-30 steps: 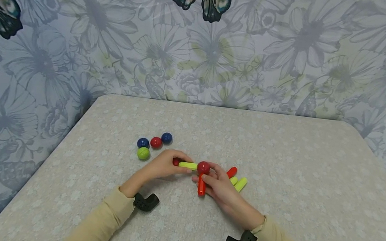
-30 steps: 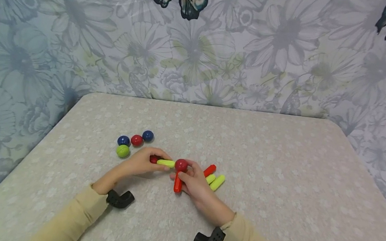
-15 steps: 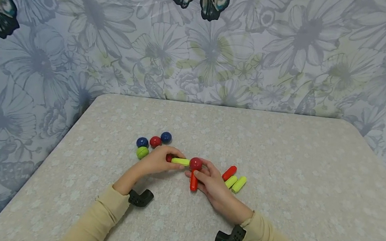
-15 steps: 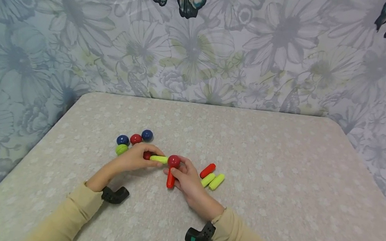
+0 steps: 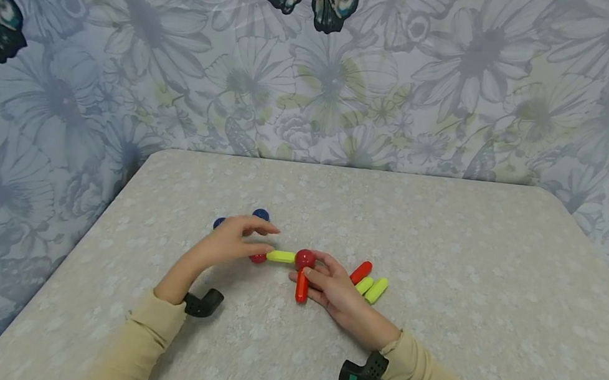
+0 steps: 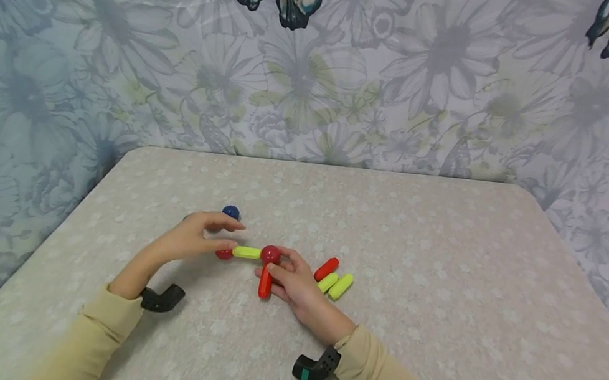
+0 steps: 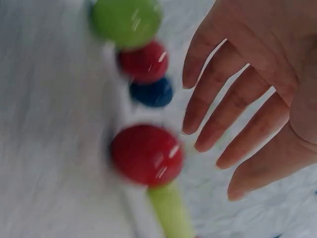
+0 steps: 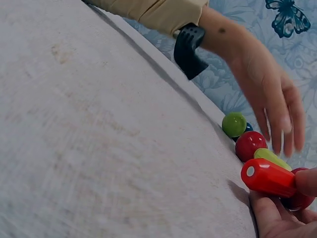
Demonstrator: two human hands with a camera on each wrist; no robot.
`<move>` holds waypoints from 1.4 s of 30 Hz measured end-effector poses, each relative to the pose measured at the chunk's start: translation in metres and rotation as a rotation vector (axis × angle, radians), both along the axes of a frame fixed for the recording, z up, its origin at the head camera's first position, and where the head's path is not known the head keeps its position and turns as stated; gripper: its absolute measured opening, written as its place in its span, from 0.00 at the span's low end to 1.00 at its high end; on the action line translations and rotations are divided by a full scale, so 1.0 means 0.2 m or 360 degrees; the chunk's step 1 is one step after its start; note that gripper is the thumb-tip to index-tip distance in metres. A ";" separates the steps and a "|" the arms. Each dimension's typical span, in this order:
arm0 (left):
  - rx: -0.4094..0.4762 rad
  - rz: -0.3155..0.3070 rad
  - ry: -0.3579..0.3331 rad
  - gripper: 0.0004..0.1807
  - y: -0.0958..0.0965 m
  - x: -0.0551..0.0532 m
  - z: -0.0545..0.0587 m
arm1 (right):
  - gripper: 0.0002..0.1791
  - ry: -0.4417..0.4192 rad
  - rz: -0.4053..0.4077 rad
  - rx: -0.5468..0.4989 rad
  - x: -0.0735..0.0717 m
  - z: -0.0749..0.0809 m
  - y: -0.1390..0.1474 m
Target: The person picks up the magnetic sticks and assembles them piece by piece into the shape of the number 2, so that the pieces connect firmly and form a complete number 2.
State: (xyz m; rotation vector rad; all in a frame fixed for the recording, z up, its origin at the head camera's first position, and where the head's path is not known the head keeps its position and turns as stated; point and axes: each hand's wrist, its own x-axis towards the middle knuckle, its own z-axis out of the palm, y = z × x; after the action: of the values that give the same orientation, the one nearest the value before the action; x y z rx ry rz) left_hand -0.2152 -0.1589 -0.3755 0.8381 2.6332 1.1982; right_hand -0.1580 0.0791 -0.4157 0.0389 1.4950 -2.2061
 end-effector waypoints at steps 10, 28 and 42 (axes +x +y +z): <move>-0.0130 0.0533 0.0031 0.21 -0.35 0.02 0.01 | 0.25 -0.0032 -0.0016 0.0002 -0.01 0.00 0.00; -0.0131 0.0392 0.0007 0.17 -0.25 0.11 -0.06 | 0.27 -0.0034 0.0035 -0.0069 -0.01 0.00 0.01; 0.0547 -0.0028 -0.0983 0.20 0.17 0.44 -0.15 | 0.27 -0.0125 -0.0019 -0.0187 -0.01 0.01 0.00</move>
State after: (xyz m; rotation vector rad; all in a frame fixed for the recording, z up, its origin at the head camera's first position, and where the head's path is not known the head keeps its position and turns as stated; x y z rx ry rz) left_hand -0.1282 -0.1247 -0.4056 0.4258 1.9551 1.6149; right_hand -0.1609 0.0790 -0.4139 0.0955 1.3242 -2.2708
